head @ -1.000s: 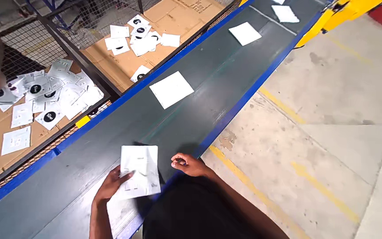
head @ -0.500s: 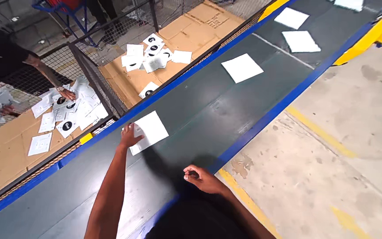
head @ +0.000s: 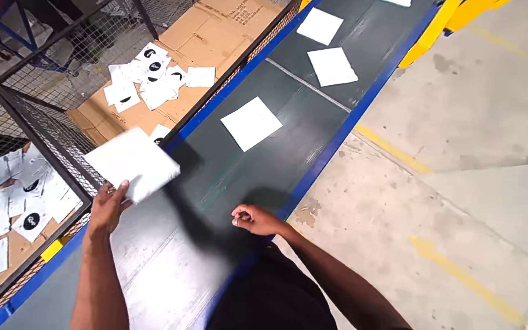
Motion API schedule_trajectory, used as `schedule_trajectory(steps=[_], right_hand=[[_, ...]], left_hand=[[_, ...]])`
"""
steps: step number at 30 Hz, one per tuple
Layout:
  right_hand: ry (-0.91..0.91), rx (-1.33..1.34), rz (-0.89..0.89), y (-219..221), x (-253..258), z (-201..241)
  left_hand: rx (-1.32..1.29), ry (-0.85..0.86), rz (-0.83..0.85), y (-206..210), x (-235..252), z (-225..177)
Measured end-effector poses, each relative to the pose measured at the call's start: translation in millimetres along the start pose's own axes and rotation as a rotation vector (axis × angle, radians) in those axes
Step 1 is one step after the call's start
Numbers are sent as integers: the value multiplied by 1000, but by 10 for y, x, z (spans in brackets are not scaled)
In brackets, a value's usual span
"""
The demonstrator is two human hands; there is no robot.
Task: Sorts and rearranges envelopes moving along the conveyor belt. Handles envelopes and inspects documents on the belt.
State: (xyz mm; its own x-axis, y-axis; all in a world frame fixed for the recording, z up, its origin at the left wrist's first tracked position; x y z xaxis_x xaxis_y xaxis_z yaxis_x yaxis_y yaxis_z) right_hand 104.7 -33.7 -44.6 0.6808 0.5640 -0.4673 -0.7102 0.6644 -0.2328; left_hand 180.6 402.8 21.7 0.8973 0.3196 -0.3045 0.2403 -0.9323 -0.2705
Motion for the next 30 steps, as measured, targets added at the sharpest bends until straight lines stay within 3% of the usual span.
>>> schedule_trajectory(steps=[3,6,8,10,13,16,18,20,22,24,26,28,30], right_hand=[[-16,-249,-349,-735,443,120],[-3,-513,-645,-1256,1015,68],[16,-632,-623,-1219,1308,-70],[-80,-692,-616,-935,1355,-46],[-280,-708,-544,-315,1037,210],[-404,-464,-327,507,332,323],[-433,-290,-104,1010,-109,391],[-380,-127,126,1249,-409,413],[-326,-76,168,1126,-579,369],[-254,-146,19,775,-684,257],[-159,-174,-196,291,-747,155],[-84,-168,-429,-251,-765,19],[-16,-221,-619,-866,-655,-161]], left_hand=[[79,-19,20,452,217,-65],[150,-10,205,1411,-79,77],[91,-89,278,1923,-421,396],[-58,-214,241,2147,-806,726],[-387,-373,89,2094,-1296,1063],[-487,-383,10,1850,-1680,1237],[-320,-318,79,1545,-1729,1237],[-56,-249,336,1237,-1560,1060],[84,-119,457,975,-1157,651],[-67,-4,285,712,-583,176],[-270,-13,125,584,-57,-112],[-272,-18,54,630,147,-247],[-243,63,70,957,-12,-354]])
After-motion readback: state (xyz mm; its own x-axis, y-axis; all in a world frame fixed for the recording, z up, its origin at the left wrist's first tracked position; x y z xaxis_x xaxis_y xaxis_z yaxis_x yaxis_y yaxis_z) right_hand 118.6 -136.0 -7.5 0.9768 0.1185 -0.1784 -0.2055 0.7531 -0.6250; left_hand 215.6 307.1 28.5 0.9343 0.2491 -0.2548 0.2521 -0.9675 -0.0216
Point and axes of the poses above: each hand's wrist, its own x-axis towards the middle knuckle, its own y-axis out of the palm, z = x × y, the point moved 9 cm from there along x, towards the middle knuckle, and after that the axes turned 5 degrees about y, right-handed, at the moved point
